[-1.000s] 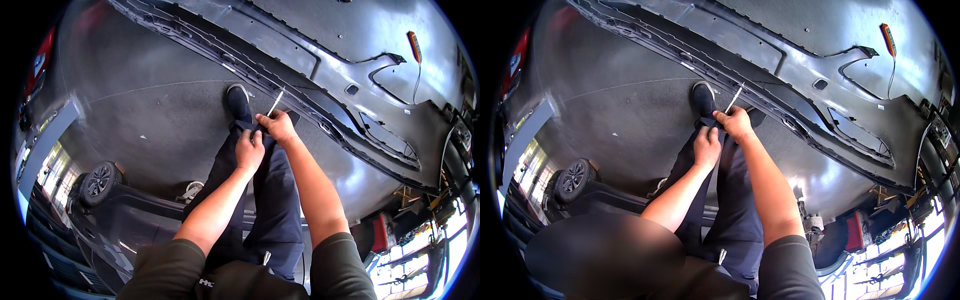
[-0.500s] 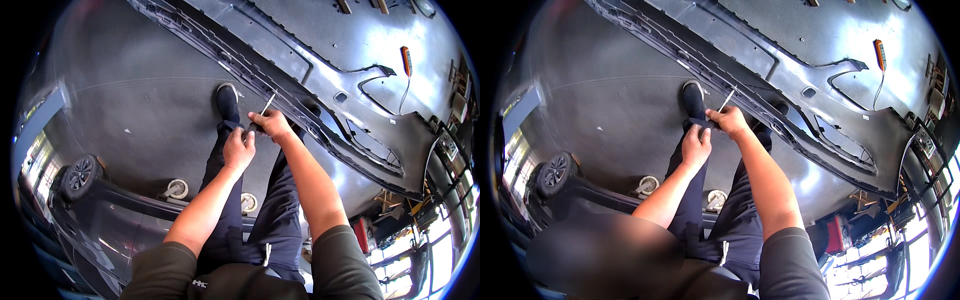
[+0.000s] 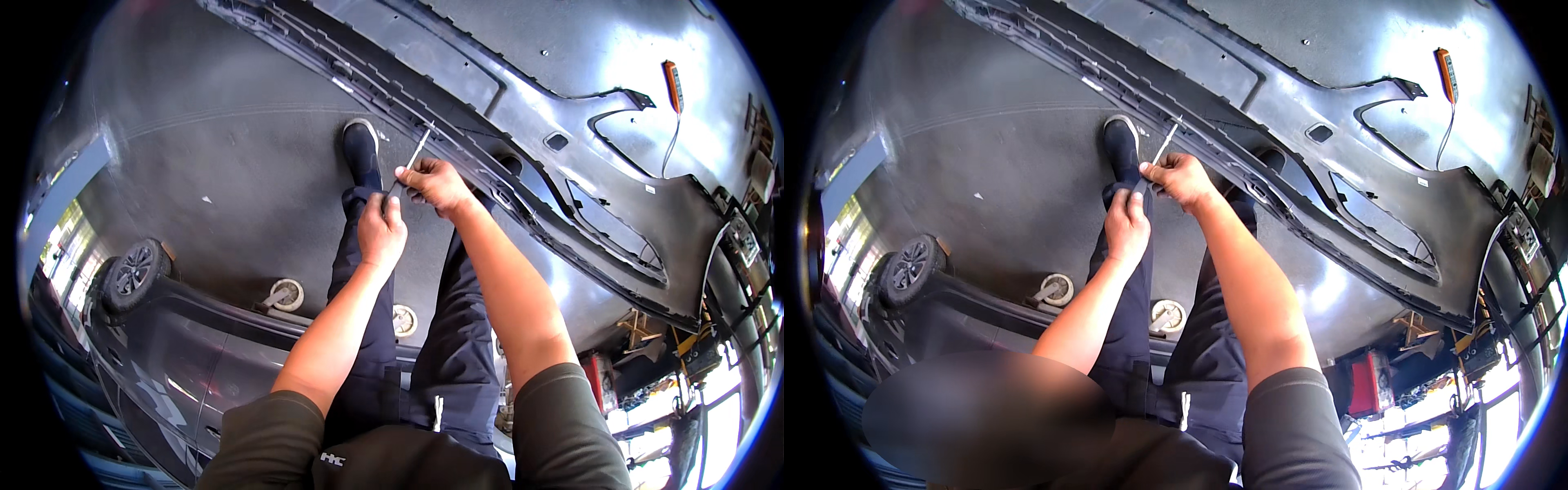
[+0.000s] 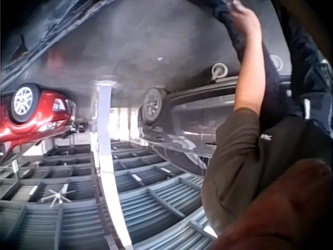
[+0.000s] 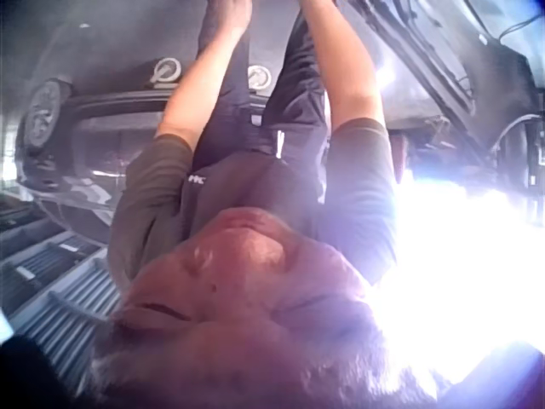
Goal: The person unscrews fasteners from a car bumper with a screwdriver, walks to a tool case on a workbench to deposit hardware, and removes additional screws from another bumper section.
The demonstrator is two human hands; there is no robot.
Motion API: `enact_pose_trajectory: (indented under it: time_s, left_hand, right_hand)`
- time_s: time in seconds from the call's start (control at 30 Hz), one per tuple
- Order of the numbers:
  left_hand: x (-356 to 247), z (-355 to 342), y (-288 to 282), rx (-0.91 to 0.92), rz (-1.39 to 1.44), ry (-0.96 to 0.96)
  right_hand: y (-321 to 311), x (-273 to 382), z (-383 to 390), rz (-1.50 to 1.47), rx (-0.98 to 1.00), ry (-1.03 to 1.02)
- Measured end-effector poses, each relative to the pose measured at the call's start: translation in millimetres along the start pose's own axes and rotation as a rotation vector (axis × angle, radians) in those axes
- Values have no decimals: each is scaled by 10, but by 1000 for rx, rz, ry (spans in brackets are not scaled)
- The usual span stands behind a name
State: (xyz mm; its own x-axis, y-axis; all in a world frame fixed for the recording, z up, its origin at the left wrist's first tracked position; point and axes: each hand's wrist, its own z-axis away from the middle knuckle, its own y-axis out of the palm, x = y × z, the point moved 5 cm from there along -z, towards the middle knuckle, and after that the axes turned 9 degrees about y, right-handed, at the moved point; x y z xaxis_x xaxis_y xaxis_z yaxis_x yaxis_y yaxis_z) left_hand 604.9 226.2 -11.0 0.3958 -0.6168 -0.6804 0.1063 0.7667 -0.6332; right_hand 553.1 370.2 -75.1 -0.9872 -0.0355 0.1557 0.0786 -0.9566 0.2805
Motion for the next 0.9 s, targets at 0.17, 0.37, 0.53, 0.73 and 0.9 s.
enact_pose_trajectory:
  time_s: [0.17,0.37,0.53,0.73,0.9]
  left_hand:
    - [189,134,252,361,1342,-1247]
    - [273,53,82,295,345,-432]
    - [239,30,17,283,301,-389]
    - [15,130,162,365,990,-1090]
    - [-103,-67,-120,239,-245,88]
  right_hand:
    - [104,27,53,-66,63,34]
    - [129,-28,0,-186,198,-47]
    - [100,103,102,79,21,13]
    - [-1,-127,-17,-262,228,-35]
    - [10,28,62,-52,78,9]
